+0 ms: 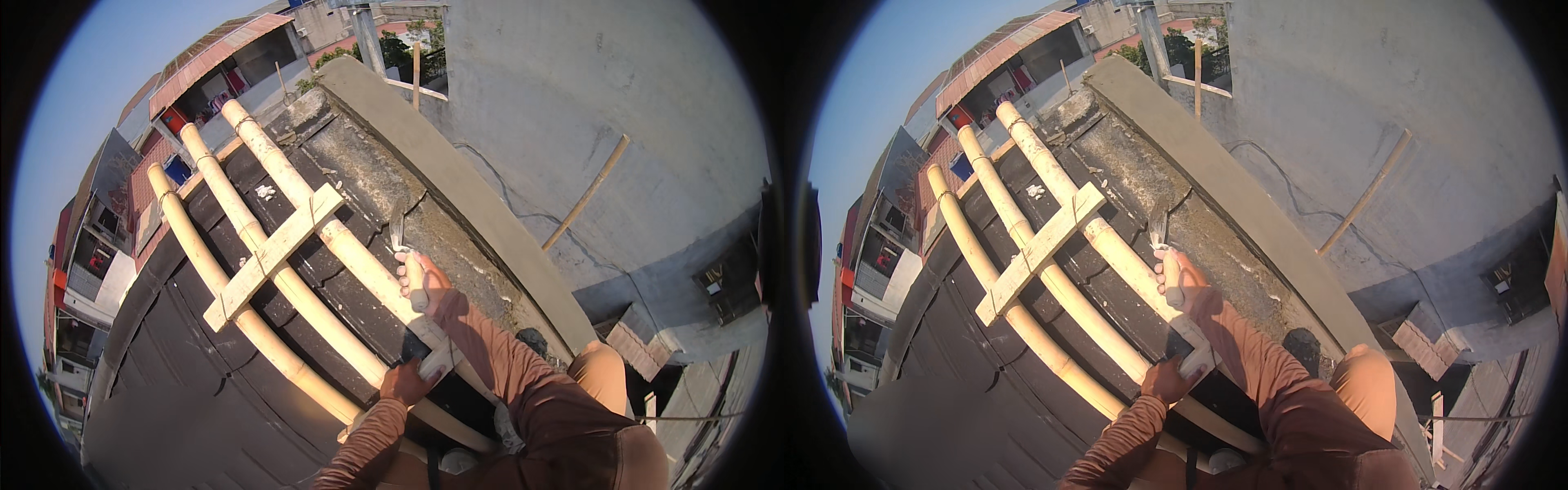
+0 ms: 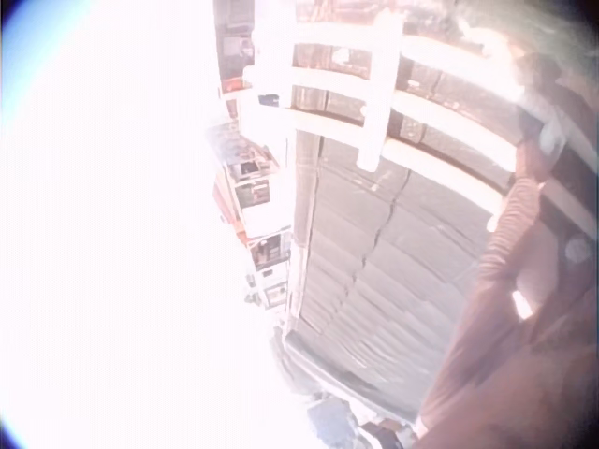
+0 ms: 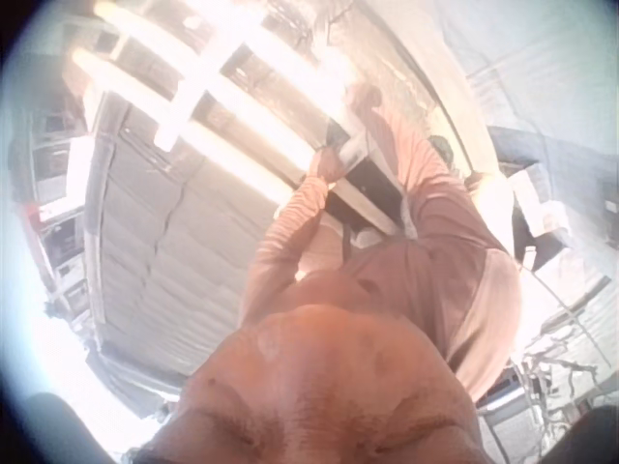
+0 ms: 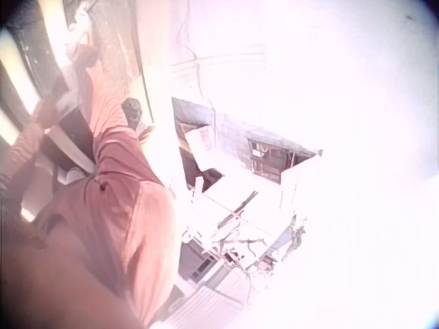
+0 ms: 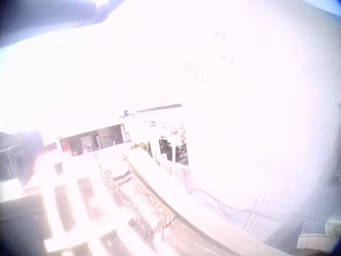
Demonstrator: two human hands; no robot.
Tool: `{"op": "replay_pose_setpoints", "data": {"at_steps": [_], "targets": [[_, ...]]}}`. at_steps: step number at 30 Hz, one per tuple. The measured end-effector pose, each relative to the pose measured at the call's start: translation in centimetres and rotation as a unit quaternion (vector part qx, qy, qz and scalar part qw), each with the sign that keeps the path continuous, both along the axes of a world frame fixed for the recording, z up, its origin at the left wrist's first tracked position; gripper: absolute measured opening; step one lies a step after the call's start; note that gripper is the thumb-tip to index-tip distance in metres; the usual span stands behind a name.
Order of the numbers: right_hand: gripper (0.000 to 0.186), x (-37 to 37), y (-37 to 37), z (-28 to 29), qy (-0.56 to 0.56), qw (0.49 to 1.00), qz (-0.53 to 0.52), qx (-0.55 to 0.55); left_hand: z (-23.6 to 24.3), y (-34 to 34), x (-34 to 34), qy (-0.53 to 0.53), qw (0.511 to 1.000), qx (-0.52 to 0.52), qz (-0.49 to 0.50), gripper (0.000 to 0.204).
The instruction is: The person applies mortar to the edge of a tiled roof using a trowel and uses a wooden block to level the material.
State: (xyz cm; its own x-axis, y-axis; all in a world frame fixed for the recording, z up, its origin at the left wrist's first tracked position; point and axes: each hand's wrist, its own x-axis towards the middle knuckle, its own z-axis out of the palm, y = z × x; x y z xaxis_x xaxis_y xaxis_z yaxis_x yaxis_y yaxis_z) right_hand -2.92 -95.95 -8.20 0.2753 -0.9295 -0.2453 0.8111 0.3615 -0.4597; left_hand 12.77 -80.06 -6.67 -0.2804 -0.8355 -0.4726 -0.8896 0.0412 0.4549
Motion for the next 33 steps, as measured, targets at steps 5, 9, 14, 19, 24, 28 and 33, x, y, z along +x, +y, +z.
{"op": "replay_pose_setpoints", "data": {"at_steps": [5, 9, 14, 19, 24, 28, 33], "targets": [[0.046, -2.7, 5.0, -3.1, 0.062, 0.990, 0.015, 0.128, -3.6, -0.3, 0.6, 0.012, 0.995, -0.064, -0.077, 0.080], [0.028, -2.7, 10.8, -4.3, 0.549, 0.834, -0.021, -0.044, -4.7, 0.1, 1.6, 0.064, 0.991, -0.115, -0.038, 0.069], [0.029, -0.1, 12.9, 0.0, 0.762, 0.622, -0.072, -0.163, -4.2, -0.5, 1.8, 0.067, 0.990, -0.117, -0.035, 0.064], [0.029, -1.2, 12.6, -1.0, 0.830, 0.479, -0.068, -0.279, -3.5, 0.1, 2.9, 0.058, 0.997, -0.053, -0.016, 0.069], [0.031, -5.1, 14.3, -4.8, 0.800, 0.530, 0.024, -0.282, -4.8, 0.9, 2.3, 0.043, 0.998, -0.040, -0.026, 0.072], [0.035, -5.1, 14.0, -4.3, 0.790, 0.560, 0.056, -0.243, -5.3, 1.3, 2.0, 0.004, 0.999, -0.019, -0.036, 0.081], [0.023, -5.4, 12.9, -3.9, 0.803, 0.546, 0.068, -0.229, -3.1, -0.4, 1.6, -0.036, 0.997, 0.044, -0.054, 0.068]]}}
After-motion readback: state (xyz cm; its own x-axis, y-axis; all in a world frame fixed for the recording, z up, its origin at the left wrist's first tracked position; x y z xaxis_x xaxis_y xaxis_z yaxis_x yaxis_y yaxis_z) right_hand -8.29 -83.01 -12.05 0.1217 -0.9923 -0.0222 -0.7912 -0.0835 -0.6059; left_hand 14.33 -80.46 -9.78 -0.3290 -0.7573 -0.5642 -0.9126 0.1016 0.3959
